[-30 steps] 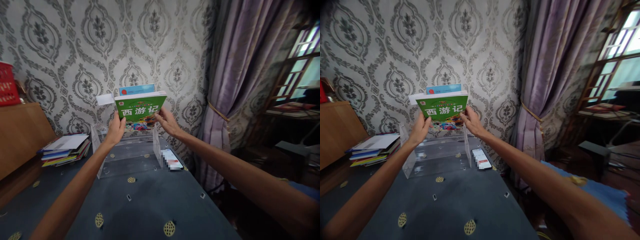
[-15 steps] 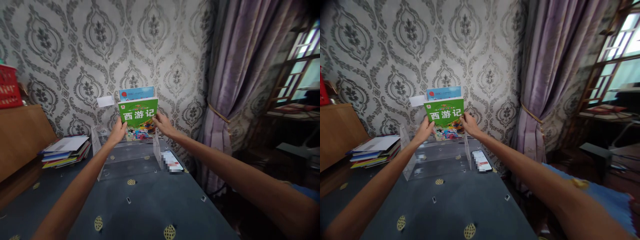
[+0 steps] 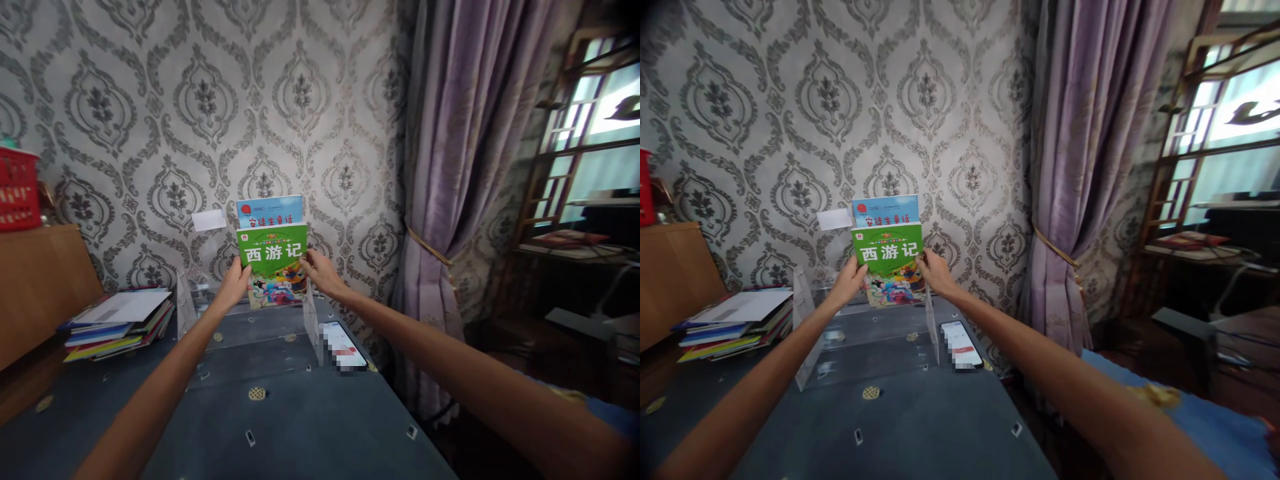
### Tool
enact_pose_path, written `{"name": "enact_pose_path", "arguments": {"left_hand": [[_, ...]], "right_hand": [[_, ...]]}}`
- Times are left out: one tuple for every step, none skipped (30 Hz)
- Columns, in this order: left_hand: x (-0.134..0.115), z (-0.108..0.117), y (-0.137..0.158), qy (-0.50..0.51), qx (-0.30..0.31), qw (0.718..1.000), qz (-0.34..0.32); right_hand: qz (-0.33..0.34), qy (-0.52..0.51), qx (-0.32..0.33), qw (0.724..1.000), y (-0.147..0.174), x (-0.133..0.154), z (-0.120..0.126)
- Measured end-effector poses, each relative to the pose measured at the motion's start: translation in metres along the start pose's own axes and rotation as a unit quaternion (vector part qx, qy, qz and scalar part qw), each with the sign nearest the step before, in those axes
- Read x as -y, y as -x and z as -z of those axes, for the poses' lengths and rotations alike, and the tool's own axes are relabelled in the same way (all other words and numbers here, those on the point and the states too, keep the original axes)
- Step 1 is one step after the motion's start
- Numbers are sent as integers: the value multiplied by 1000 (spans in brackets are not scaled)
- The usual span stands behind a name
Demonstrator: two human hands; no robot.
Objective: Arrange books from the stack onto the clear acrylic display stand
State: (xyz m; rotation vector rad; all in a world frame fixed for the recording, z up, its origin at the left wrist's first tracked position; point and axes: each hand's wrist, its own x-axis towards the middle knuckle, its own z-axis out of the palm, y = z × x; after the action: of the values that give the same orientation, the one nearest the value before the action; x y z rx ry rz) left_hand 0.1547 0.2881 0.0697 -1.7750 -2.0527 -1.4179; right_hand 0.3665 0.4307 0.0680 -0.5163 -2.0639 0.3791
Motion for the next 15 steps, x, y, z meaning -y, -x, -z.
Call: {"name": "enact_pose_path", "arguments": {"left_hand": [[-2, 1, 0, -19, -3, 1000, 1], [-3, 2, 1, -40, -8, 999, 2], [-6, 3, 2, -63, -13, 998, 1], [-8, 5, 3, -85, -17, 996, 1], [-10, 6, 4, -107, -21, 994, 2], [-12, 7, 5, -127, -24, 992, 3], [-14, 8, 7, -145, -25, 989, 5], [-16, 8, 8, -160, -27, 987, 8], [-18, 8, 8, -173, -28, 984, 10], [-19, 8, 9, -185, -30, 982, 12], [-21, 7, 10, -194, -31, 980, 14], [-22, 6, 10, -203, -32, 979, 15], [-23, 5, 10, -211, -32, 977, 16], [-24, 4, 10, -219, -31, 975, 17], [-25, 4, 10, -226, -29, 974, 16]], "right_hand": [[1, 3, -4, 1000, 0, 0, 0], [1, 6, -9, 1000, 1, 0, 0], [1, 9, -15, 1000, 2, 0, -1], [0, 12, -23, 1000, 2, 1, 0], [0, 15, -31, 999, 2, 1, 0], [-1, 18, -39, 999, 1, 0, 0], [-1, 22, -46, 999, 0, 0, 0], [-1, 27, -52, 998, -1, -1, 0], [-3, 31, -56, 998, -2, -1, -1], [-6, 36, -60, 998, -3, -3, -2], [-10, 40, -63, 997, -4, -4, -3], [-14, 44, -65, 997, -4, -5, -5], [-18, 47, -66, 997, -4, -7, -7], [-22, 50, -66, 996, -4, -8, -8], [-24, 52, -65, 996, -4, -9, -10]]}}
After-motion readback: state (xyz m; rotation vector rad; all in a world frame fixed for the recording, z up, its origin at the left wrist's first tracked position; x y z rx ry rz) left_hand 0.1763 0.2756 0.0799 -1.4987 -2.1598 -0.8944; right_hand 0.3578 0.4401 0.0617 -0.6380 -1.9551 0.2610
